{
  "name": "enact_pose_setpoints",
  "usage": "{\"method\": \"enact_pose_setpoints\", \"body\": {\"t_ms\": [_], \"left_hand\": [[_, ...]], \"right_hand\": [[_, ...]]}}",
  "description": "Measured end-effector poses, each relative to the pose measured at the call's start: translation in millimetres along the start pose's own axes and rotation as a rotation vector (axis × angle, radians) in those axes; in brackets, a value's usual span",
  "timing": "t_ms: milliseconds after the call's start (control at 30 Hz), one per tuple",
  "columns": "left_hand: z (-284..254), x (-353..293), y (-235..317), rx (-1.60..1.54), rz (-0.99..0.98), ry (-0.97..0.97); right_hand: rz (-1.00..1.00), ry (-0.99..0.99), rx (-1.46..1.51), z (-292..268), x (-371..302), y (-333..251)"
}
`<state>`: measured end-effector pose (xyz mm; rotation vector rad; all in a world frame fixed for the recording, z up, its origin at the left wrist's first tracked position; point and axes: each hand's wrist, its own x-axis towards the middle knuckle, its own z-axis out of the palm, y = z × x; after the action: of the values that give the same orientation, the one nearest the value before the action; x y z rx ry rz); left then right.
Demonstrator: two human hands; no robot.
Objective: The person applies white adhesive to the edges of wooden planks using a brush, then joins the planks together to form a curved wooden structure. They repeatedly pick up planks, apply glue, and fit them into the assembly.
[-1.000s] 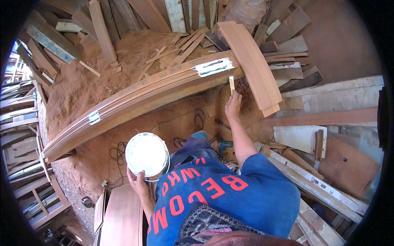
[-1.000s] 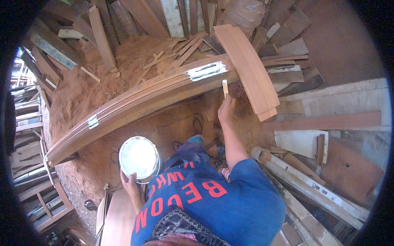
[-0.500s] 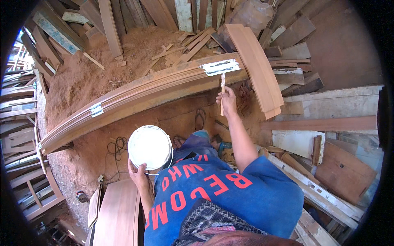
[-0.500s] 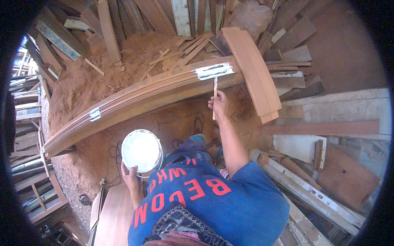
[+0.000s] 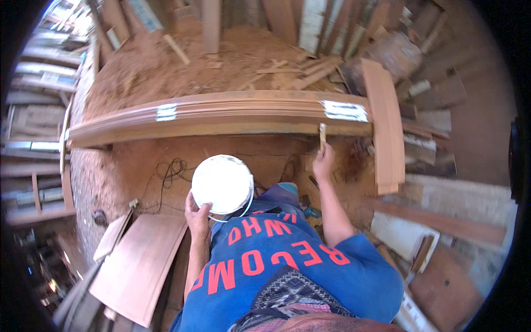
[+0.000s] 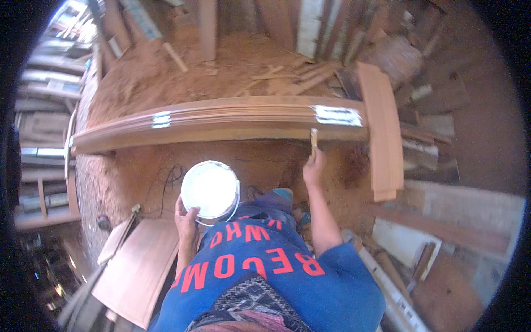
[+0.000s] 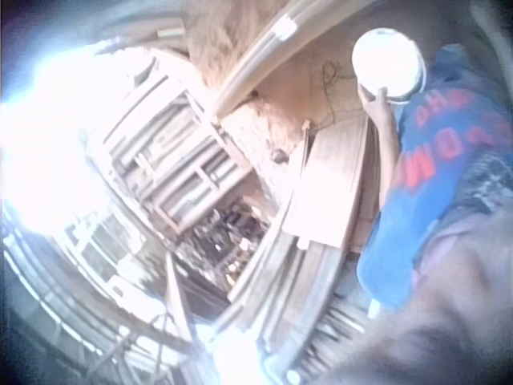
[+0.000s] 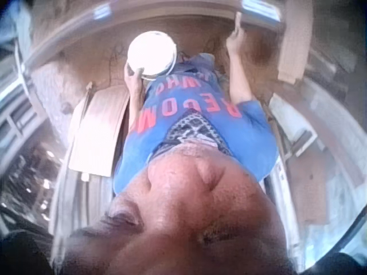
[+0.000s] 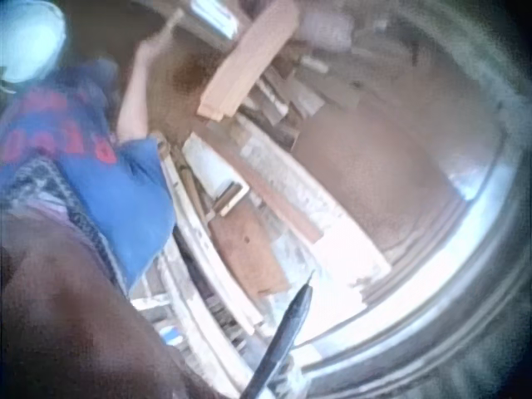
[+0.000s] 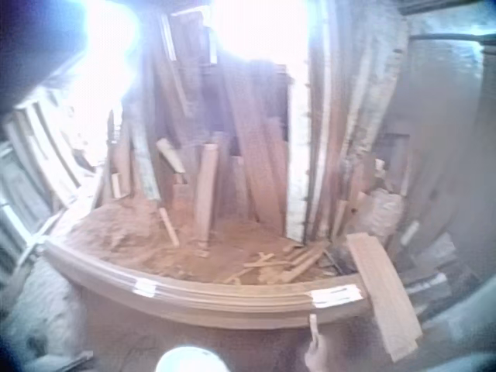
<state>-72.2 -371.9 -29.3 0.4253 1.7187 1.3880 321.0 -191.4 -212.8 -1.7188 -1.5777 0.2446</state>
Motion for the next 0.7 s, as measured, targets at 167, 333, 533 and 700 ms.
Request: {"method": "enact_pose_setpoints", "body": {"t_ms": [167,333,533,700], "left_hand": [[-10,-5,3,-0.032,-0.041,0.051],[-32,-11,-9,-0.142,-0.052,0.110],[-77,-33,-23,-0.243,-0.047,0.306],[-103,-60,-23,-0.395,-0.035,0.550]], "right_hand": [[0.235,0.085,0.109,5,12,-24],[-0.080,-0.285,0.226,17,25,-124],[-0.397,-0.632,0.383,113,-16,-253],[-0.453,-0.799,0.425,199,-47,-341]]}}
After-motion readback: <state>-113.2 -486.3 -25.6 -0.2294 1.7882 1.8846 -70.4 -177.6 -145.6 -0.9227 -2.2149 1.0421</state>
